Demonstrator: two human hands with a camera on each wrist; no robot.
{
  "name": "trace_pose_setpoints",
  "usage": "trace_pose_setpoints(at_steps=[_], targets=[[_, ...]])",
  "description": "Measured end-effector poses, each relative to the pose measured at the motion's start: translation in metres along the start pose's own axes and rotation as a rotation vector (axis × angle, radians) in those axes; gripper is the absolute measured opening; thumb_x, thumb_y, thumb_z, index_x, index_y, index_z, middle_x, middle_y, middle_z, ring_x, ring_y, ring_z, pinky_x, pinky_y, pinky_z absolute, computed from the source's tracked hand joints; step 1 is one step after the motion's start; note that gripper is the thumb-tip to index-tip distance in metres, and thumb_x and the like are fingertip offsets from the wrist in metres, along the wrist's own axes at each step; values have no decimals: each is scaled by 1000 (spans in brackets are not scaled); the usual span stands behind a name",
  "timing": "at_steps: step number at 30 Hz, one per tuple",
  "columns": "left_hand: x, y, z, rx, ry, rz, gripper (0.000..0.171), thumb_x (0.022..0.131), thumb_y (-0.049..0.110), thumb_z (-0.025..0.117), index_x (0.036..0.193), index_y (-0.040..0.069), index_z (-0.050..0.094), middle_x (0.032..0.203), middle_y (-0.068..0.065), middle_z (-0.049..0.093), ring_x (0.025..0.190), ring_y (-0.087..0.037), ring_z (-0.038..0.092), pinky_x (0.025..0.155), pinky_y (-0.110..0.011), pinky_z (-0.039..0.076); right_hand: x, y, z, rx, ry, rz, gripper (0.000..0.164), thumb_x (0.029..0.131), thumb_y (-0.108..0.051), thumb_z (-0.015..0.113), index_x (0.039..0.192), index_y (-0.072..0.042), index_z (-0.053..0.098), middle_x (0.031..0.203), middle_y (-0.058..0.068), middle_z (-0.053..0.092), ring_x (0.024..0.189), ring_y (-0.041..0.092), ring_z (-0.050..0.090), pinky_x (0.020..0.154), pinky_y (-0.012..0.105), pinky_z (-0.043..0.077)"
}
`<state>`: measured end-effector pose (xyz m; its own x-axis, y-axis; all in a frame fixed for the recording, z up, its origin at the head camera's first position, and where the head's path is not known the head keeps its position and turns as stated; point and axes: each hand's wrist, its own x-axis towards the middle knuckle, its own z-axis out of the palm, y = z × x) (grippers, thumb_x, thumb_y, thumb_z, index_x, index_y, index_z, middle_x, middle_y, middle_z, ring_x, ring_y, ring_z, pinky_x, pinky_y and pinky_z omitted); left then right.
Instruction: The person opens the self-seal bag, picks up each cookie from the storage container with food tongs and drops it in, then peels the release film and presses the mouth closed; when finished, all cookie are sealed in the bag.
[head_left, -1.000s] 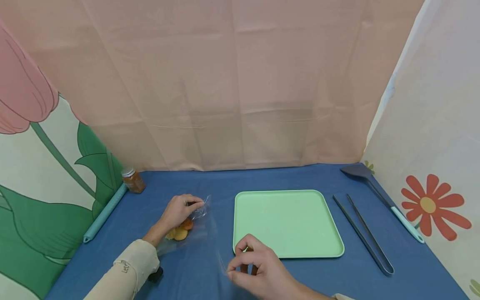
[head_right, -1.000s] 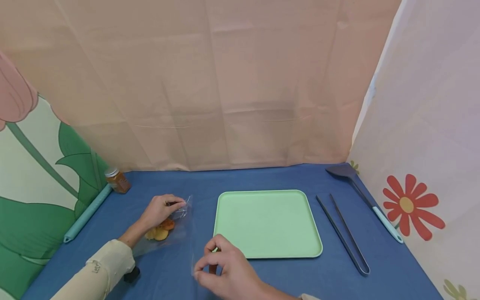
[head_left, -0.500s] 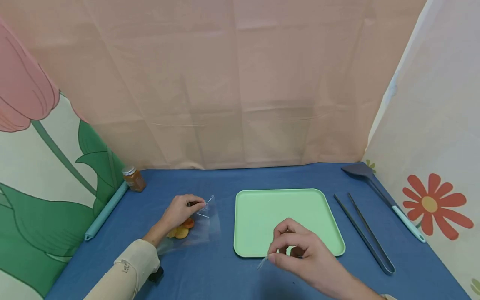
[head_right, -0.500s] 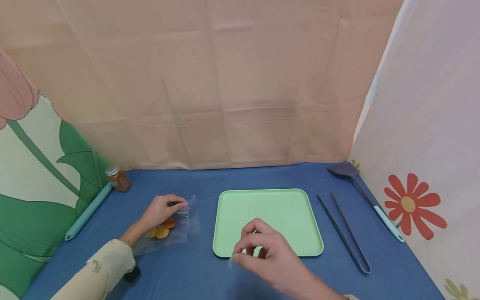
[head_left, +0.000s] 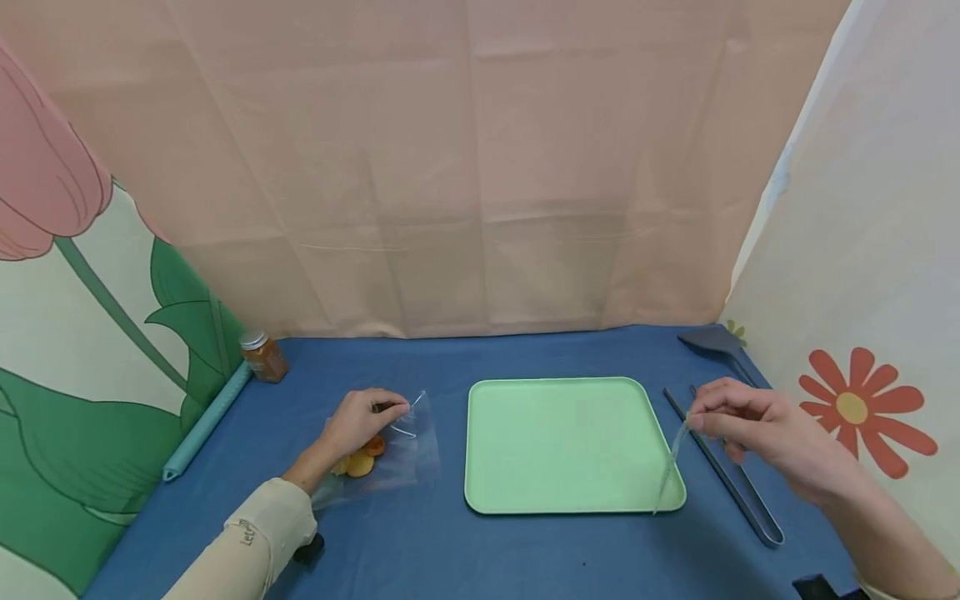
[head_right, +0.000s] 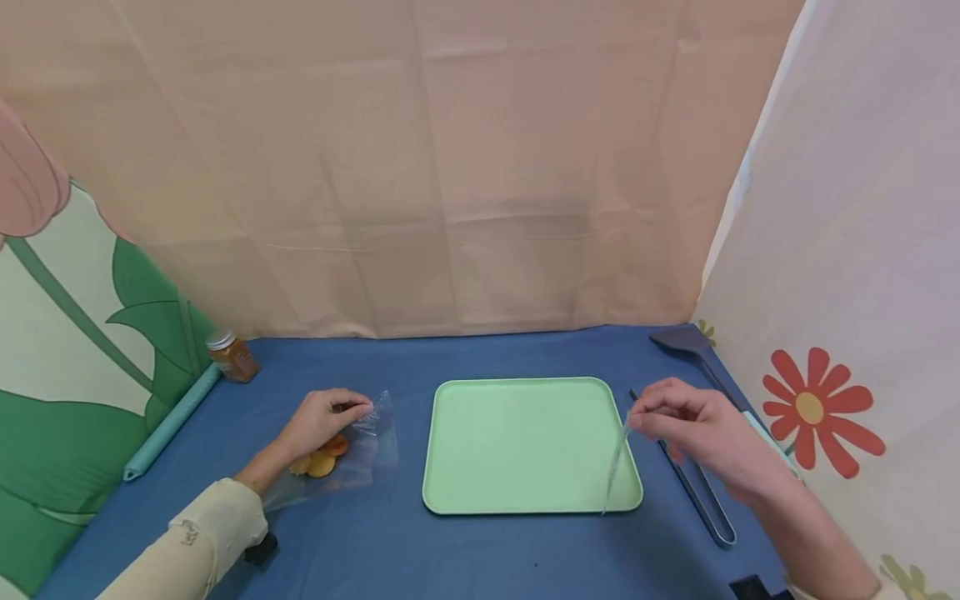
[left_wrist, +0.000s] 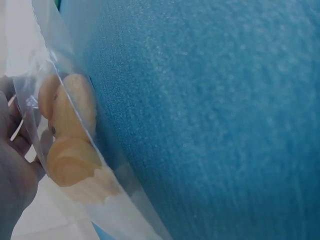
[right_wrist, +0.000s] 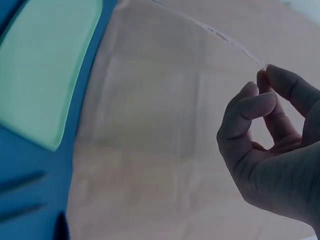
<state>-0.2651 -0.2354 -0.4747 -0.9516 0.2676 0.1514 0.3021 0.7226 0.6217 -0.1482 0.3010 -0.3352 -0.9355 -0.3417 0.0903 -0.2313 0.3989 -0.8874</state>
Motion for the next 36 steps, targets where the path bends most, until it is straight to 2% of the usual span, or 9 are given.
trace_pose_setpoints(at_steps=[3,7,12,18,25,27,33,36], targets=[[-1,-1,-1,4,-1,-2,14,97,36,67,106,30,76,103,8,72,81,-8,63,68,-28,52,9,15,-19,-62,5,146,18,102,-18,59,108,-4,70,89,-1,60,76,20,57,59,32,49],[-2,-1,-1,3,1,4,14,97,37,67,106,30,76,103,8,72,82,-7,62,69,-28,52,24,33,-36,-111,-44,302,25,102,-27,60,109,-5,70,87,2,60,76,17,56,59,32,50],[-1,1,-1,-5,7,12,16,97,37,67,107,28,76,104,7,72,81,-7,62,68,-28,51,39,54,-42,-195,-70,391,32,100,-32,62,111,-3,68,83,5,58,72,16,54,58,30,49],[1,1,-1,-15,-2,18,18,97,36,67,108,26,77,104,7,72,82,-7,62,67,-28,52,56,79,-37,-275,-68,377,29,100,-26,61,112,-1,68,74,3,55,62,15,50,53,27,45],[0,0,0,-27,-15,30,21,96,41,66,108,26,77,104,8,72,83,-7,62,68,-27,52,79,109,-31,-319,-72,314,22,98,-19,62,100,2,69,68,2,52,50,9,41,48,30,43],[0,0,0,-21,-16,34,22,96,41,65,108,26,77,104,8,71,83,-7,62,68,-27,51,84,117,-31,-367,-70,276,22,99,-19,61,98,1,70,64,1,51,48,8,41,48,31,44],[0,1,1,-15,-12,22,20,97,39,66,107,27,77,103,9,71,81,-7,62,68,-27,52,96,131,-28,-538,-68,174,19,99,-17,61,88,-3,70,70,3,59,49,11,46,52,31,44],[-1,2,1,-13,-15,24,21,97,39,65,109,26,77,102,8,72,81,-7,62,67,-27,52,100,134,-25,-586,-69,154,20,98,-16,61,84,-5,69,65,0,55,52,12,45,57,31,41]])
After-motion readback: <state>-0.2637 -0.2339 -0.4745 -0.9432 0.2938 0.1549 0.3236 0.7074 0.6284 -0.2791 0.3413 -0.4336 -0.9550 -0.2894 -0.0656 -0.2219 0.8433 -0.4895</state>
